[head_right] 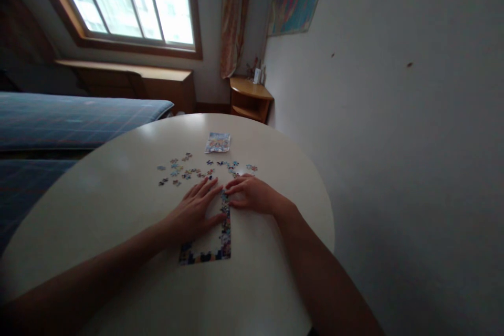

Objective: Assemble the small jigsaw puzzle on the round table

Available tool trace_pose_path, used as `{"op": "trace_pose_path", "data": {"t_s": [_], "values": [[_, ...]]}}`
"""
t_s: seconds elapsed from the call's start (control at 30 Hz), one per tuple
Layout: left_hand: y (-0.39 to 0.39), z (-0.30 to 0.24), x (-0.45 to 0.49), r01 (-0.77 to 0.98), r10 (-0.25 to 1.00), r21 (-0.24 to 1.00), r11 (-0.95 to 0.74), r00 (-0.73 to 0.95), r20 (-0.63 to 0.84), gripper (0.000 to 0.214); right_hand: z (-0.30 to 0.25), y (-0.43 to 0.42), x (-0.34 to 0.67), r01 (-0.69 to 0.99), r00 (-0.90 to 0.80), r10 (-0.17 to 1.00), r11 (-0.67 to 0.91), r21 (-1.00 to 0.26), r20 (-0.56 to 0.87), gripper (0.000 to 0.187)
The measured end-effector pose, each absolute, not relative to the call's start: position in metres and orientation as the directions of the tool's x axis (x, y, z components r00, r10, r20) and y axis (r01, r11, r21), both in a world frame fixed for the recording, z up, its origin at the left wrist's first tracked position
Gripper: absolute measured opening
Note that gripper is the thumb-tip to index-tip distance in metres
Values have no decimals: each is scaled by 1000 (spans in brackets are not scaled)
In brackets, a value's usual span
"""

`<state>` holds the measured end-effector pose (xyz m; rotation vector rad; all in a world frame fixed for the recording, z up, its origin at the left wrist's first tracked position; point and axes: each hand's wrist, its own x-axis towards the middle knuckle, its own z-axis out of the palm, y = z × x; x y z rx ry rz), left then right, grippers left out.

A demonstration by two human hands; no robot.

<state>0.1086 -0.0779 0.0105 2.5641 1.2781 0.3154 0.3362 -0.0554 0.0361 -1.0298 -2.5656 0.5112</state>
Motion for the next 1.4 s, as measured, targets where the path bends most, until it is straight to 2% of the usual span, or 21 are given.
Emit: {"op": "trace_pose_path", "data": {"t_s": [0.63, 1.07, 1.4], "values": [[-77, 5, 108, 722, 781, 324, -612, 615, 104, 69, 44, -63, 325, 616, -681, 691, 719, -323, 241, 21], [-78, 7, 108, 737, 788, 309, -600, 612, 72, 68, 43, -63, 329, 582, -695, 679, 725, -368, 237, 23], [-80, 14, 110, 748, 797, 319, -583, 602, 46, 66, 37, -60, 326, 602, -641, 736, 658, -453, 217, 12]]}}
